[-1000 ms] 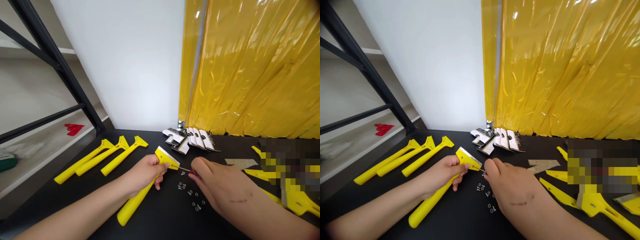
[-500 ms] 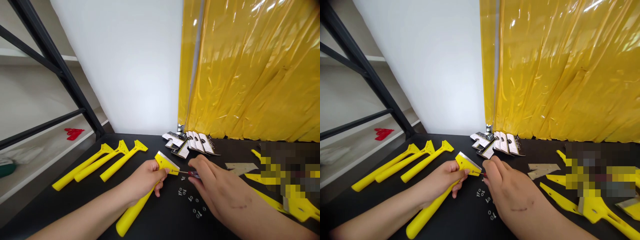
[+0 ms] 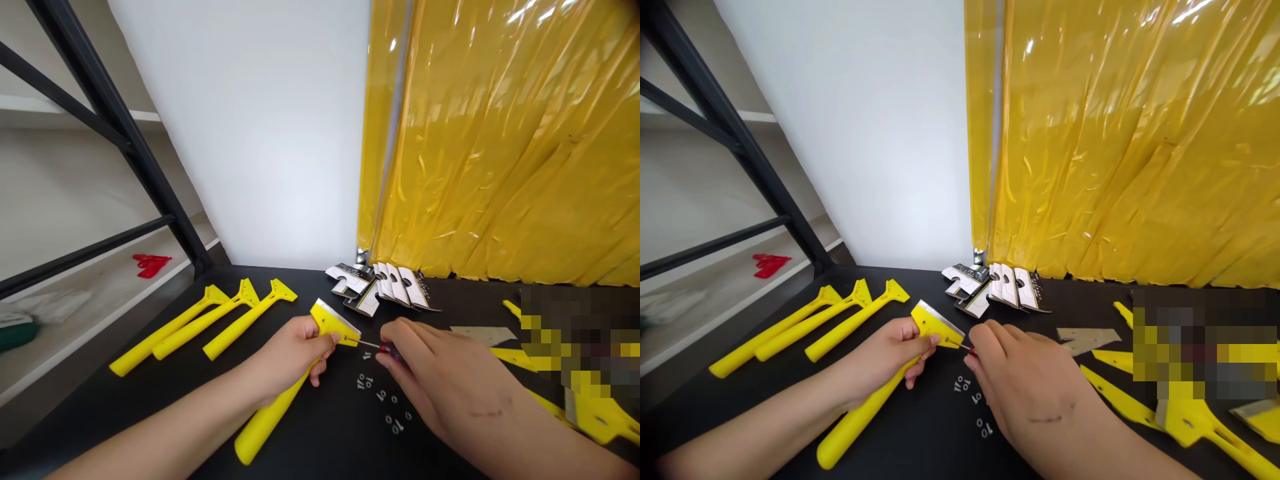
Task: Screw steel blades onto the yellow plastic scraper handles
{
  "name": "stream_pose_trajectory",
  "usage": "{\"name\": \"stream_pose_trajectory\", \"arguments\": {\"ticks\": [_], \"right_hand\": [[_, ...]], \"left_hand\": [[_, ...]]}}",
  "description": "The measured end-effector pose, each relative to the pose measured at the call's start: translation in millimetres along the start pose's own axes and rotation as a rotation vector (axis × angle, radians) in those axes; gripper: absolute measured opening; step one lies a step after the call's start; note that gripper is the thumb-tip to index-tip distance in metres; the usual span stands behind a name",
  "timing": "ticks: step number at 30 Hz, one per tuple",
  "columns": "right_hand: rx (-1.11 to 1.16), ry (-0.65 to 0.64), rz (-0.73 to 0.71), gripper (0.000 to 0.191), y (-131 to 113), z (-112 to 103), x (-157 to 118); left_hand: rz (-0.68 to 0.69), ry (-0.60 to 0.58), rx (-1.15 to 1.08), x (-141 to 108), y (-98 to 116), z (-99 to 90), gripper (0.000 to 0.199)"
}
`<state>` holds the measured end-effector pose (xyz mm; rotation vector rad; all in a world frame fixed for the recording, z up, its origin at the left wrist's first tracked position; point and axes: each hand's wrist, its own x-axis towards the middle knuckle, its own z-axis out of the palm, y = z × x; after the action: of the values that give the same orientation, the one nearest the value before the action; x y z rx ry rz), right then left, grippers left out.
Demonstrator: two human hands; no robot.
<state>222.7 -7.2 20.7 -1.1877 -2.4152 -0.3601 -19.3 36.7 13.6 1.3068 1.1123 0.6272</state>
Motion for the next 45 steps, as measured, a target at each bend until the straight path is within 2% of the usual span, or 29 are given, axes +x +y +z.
{"name": "stream_pose_trajectory", "arguments": {"ticks": [5,11,15,20,24,27,29,31,33,39,42,45], "right_hand": [[0.034,0.052,0.019,0.024,-0.4,-2.7,-1.9],[0.208,0.081,0.173,0.026,-4.7,-6.2,-5.4],[0.352,0.077,0.265,0.021,-6.0,-10.8,-3.4],[0.516,0.207,0.394,0.022,-1.1,-26.9,-1.1],[0.643,0.393,0.414,0.011,5.1,-24.0,-1.2],[0.65,0.441,0.34,0.029,10.4,-13.2,-2.1],[0.563,0.396,0.293,0.029,13.9,-8.1,-2.2],[0.451,0.331,0.261,0.022,16.3,-6.3,-1.7],[0.391,0.226,0.197,0.018,16.7,-6.7,-0.8],[0.328,-0.292,-0.156,0.038,10.2,-4.4,0.5],[0.254,-0.416,-0.169,0.046,9.2,0.0,1.1],[0.235,-0.455,-0.15,0.046,10.4,3.2,2.1]], "left_hand": [[0.016,-0.008,0.018,-0.9,3.7,-0.3,0.031],[0.056,0.042,0.092,-6.8,10.5,-0.2,0.036],[0.026,0.059,0.027,-8.7,12.5,-0.9,0.039],[-0.011,0.069,-0.135,-6.3,13.0,-1.7,0.032],[0.013,0.071,-0.269,-4.6,13.8,-1.3,0.019],[0.013,0.056,-0.3,-4.2,13.1,-2.6,0.022],[0.012,0.053,-0.31,-4.0,12.3,-3.6,0.024],[0.004,0.05,-0.312,-3.6,11.9,-3.9,0.026],[-0.004,0.049,-0.308,-3.4,12.4,-3.4,0.027],[-0.004,0.084,-0.297,-3.8,15.5,-0.9,0.026],[-0.01,0.073,-0.289,-4.7,16.4,0.2,0.026],[-0.01,0.059,-0.277,-6.0,17.5,1.4,0.028]]}}
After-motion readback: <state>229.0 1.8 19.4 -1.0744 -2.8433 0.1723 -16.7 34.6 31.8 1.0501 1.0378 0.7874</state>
